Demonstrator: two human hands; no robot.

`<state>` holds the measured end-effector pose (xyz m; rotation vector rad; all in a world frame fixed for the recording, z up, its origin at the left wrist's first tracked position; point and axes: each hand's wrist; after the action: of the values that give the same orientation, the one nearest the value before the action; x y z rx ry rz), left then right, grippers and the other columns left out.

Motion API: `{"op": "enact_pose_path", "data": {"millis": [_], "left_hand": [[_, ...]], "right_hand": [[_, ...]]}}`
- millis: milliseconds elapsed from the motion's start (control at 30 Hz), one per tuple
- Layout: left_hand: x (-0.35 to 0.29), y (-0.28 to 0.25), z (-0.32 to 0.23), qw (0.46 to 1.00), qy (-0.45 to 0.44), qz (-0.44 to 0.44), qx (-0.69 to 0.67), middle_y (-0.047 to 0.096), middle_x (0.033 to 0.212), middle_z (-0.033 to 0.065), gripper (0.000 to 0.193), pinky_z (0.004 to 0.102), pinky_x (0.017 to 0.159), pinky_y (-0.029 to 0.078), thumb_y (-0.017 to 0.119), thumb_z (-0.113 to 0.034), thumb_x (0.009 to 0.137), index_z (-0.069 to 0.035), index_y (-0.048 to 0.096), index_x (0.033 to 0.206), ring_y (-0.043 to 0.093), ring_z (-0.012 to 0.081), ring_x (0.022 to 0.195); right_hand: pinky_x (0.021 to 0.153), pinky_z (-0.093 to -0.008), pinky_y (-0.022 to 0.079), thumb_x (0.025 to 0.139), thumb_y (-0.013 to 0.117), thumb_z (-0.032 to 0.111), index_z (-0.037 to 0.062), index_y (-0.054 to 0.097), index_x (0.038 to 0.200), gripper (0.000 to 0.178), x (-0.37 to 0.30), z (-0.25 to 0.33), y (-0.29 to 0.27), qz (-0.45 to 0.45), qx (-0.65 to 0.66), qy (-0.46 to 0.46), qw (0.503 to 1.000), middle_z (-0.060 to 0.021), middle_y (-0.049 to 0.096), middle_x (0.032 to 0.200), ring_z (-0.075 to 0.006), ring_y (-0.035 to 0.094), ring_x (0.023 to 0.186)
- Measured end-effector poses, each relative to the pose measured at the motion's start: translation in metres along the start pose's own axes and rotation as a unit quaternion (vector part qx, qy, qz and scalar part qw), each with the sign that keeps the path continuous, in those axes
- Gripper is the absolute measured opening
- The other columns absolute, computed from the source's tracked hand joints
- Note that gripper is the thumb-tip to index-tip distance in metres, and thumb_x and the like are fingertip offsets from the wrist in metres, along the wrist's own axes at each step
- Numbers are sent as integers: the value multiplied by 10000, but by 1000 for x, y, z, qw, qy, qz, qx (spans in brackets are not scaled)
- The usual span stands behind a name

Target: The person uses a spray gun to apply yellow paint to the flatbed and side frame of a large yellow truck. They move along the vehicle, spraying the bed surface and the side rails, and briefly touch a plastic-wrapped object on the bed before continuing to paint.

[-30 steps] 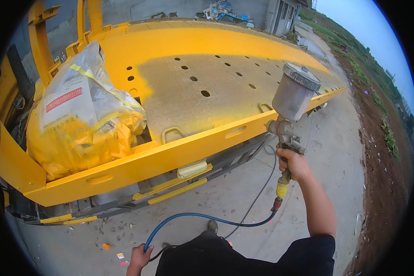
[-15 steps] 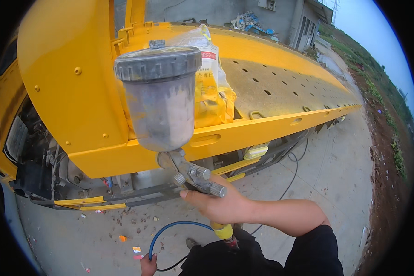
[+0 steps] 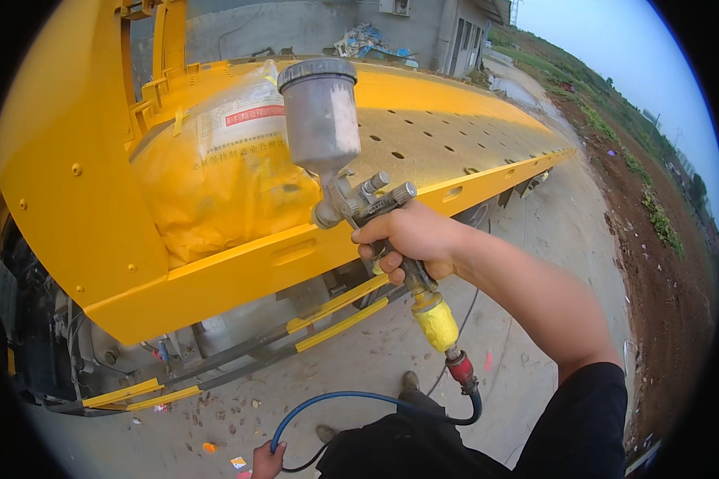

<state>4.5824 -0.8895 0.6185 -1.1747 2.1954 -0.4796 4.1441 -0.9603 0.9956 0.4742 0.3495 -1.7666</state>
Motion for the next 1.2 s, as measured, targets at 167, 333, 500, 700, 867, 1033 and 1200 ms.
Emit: {"op": "enact_pose_path", "data": {"millis": [167,333,500,700,867,1033,1200], "left_hand": [[45,50,-63,1000,8,-20,5,609,750,274,258,462,622,462,625,-236,883,21,622,895,598,435,713],[86,122,-147,999,-12,-17,42,595,690,246,252,453,595,461,636,-248,880,-4,602,825,594,407,657],[112,201,-224,998,-34,2,59,613,709,241,285,447,606,467,624,-296,889,-16,634,842,604,393,670],[131,277,-265,997,-65,-2,51,502,497,68,324,328,464,398,720,-233,818,-13,537,667,474,114,468],[149,315,-301,992,-98,70,21,579,575,36,300,299,492,423,704,-253,844,-21,564,715,508,107,516],[174,359,-321,991,-67,104,52,621,622,63,268,315,556,468,692,-260,856,-21,594,787,581,152,562],[190,401,-331,970,-81,208,99,660,793,144,341,404,711,499,603,-380,882,-43,633,925,641,311,769]], "right_hand": [[420,-258,396,892,560,113,41,511,908,89,20,-2,-114,-10,-19,1,1000,-46,535,763,-71,385,483],[434,-251,397,900,555,142,42,500,911,115,39,-7,-243,-14,-42,-4,999,-37,512,747,-69,386,484],[434,-247,403,924,552,203,48,505,918,162,63,-13,-357,7,-38,29,999,-35,518,751,-68,394,485],[430,-250,408,935,546,231,58,506,910,179,65,-13,-454,9,-42,39,998,-29,524,743,-68,403,478],[428,-251,409,936,546,236,65,499,907,180,65,-18,-527,-19,-37,38,998,-30,527,741,-67,403,471],[430,-259,409,928,557,225,60,506,917,173,77,-23,-588,-57,-17,34,998,-27,531,728,-68,404,470],[425,-286,475,898,565,169,-19,518,1068,257,79,-61,-626,-94,-8,-16,995,-147,653,936,-121,504,470]]}}
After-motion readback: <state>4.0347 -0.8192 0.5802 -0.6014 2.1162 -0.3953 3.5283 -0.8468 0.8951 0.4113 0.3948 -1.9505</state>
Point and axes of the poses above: each hand's wrist, its own x-axis towards the middle knuckle, its own y-axis out of the palm, z = x × y
